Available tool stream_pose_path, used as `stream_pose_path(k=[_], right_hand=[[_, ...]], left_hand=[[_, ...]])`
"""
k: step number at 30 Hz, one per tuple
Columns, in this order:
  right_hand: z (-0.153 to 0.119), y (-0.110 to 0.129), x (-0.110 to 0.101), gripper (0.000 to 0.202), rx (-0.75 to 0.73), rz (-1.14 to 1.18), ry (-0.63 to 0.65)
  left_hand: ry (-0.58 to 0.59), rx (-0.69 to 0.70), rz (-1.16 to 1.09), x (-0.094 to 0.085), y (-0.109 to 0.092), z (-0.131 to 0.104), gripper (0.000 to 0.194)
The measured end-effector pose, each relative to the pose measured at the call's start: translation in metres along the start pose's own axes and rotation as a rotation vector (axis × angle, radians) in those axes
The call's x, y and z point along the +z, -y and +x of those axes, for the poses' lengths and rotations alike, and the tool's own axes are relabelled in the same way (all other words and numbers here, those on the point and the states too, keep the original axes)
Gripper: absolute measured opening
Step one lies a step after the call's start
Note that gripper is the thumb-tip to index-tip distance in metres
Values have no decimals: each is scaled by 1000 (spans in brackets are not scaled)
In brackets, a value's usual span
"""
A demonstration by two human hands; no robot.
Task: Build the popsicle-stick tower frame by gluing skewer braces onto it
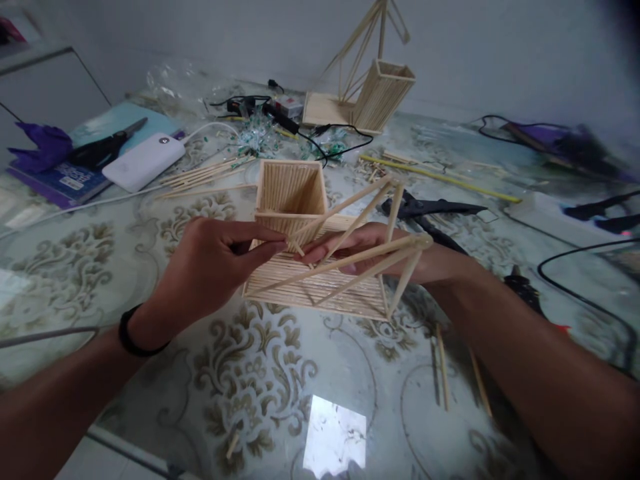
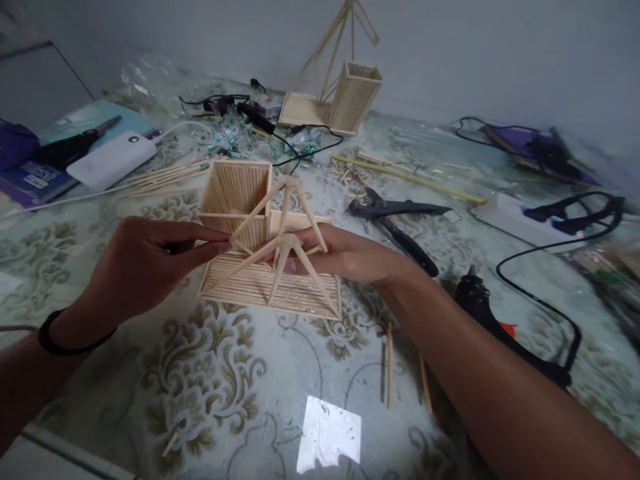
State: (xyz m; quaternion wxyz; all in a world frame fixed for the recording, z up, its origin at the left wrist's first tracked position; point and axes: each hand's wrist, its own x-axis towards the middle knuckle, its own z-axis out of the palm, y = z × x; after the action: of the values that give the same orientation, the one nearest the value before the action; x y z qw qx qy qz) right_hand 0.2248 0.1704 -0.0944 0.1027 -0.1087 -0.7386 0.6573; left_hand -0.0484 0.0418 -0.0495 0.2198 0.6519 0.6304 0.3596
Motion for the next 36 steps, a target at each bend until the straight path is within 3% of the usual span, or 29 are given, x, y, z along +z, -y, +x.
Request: stream_pose_path(k=[12,36], right_hand=[[-1,12,3,34,-11,-84,2],[1,14,3,36,37,-101,-19]], left_hand=[[-14,-7,49,0,-1,1,15],[-7,-30,98,-1,-4,1,15]])
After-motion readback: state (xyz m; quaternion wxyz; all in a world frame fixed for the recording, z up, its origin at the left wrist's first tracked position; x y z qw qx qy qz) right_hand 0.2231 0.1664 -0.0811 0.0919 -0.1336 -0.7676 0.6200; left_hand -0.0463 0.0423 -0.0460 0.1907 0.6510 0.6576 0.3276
